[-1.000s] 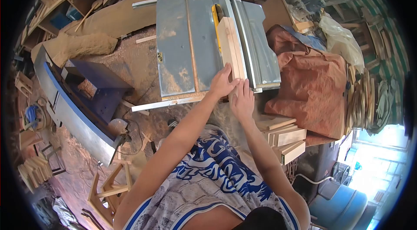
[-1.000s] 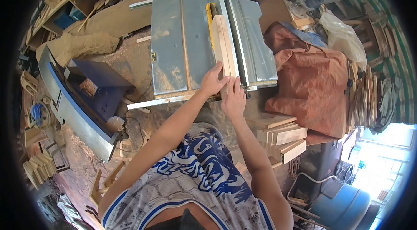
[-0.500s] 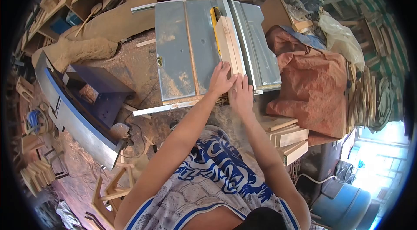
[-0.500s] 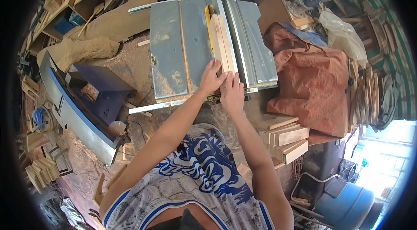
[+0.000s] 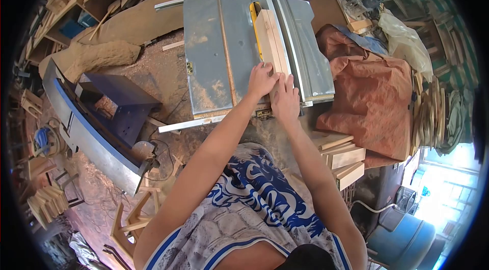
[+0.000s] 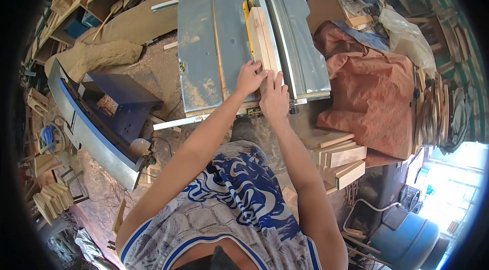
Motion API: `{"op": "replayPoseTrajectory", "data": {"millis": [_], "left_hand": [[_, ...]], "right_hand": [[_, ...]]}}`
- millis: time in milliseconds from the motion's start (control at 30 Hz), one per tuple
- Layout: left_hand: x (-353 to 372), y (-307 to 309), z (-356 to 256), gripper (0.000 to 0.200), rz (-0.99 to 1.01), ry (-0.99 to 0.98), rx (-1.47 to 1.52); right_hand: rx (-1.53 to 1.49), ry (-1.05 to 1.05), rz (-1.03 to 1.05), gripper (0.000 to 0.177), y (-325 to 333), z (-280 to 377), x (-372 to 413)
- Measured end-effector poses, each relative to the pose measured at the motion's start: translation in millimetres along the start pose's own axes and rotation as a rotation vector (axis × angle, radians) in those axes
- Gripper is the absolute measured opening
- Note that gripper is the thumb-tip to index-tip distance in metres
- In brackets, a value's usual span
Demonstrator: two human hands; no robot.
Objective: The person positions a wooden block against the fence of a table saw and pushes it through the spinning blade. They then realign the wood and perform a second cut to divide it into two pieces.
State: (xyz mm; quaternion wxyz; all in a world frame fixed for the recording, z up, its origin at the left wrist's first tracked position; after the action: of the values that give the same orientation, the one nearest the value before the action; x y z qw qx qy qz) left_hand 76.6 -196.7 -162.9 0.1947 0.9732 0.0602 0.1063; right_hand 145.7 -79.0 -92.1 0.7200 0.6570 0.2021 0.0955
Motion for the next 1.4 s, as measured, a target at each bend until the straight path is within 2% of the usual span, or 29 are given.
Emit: {"op": "replayPoseTrajectory", "data": {"millis": [100, 300, 400, 600, 667, 767, 833, 900, 933, 1000, 1033, 1067, 1100, 1167, 1267, 1400], "left_hand": [[-8, 2, 0, 0.056, -0.022, -0.026, 0.064], [-15, 13, -5, 0.045, -0.125, -0.069, -0.005], [-20, 15, -9, 0.04, -0.111, -0.073, 0.013], [-31, 19, -7, 0.04, -0.093, -0.047, 0.029], [-33, 14, -5, 0.043, 0.034, -0.024, -0.001], [-29, 32, -5, 0.041, 0.056, -0.04, 0.086], [-11, 91, -1, 0.043, -0.33, -0.295, 0.004], [5, 161, 36, 0.039, -0.635, -0.171, -0.087], [16, 200, 48, 0.043, -0.715, -0.134, -0.14], [27, 245, 121, 0.046, -1.022, 0.049, -0.398], [16, 248, 180, 0.052, -1.035, 0.173, -0.329], [20, 256, 196, 0.06, -1.048, 0.298, -0.258], [24, 258, 201, 0.06, -1.051, 0.306, -0.257], [2, 220, 257, 0.072, -0.472, 0.712, 0.12], [8, 223, 253, 0.079, -0.477, 0.716, 0.072], [13, 226, 241, 0.077, -0.458, 0.714, 0.041]], "right_hand": [[0.022, -0.003, -0.005, 0.075, -3, 0, -6], [-0.032, 0.027, 0.021, 0.079, 0, -1, -22], [-0.025, -0.003, 0.094, 0.081, -2, -3, -32], [-0.025, -0.077, 0.082, 0.084, -9, -7, -52], [-0.03, -0.077, 0.097, 0.085, -11, -6, -54], [-0.011, -0.064, 0.093, 0.086, -11, -5, -59], [0.026, -0.041, 0.096, 0.088, -11, -4, -62], [0.029, -0.027, 0.091, 0.088, -11, -3, -66], [0.03, -0.02, 0.09, 0.089, -12, -3, -66], [0.036, -0.023, 0.1, 0.089, -13, -3, -70], [0.042, -0.022, 0.109, 0.089, -13, -2, -72], [0.044, -0.019, 0.112, 0.089, -14, -1, -75], [0.05, -0.042, 0.134, 0.088, -16, -2, -76], [0.065, -0.055, 0.154, 0.088, -17, -2, -82], [0.073, -0.041, 0.139, 0.087, -17, 0, -82], [0.061, -0.057, 0.156, 0.088, -19, 1, -88]]}}
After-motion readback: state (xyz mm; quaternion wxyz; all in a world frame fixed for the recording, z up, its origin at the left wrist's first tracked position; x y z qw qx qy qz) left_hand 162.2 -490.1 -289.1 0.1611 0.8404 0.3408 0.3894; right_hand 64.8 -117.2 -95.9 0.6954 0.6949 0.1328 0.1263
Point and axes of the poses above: each hand's wrist, its own x-axis away from the middle knuckle, its own y-axis out of the back of the hand, z = x × y, the point moved 10 cm from there along -x, towards the middle knuckle, and after that the axes turned 9 degrees about y, right-handed, at the moved point
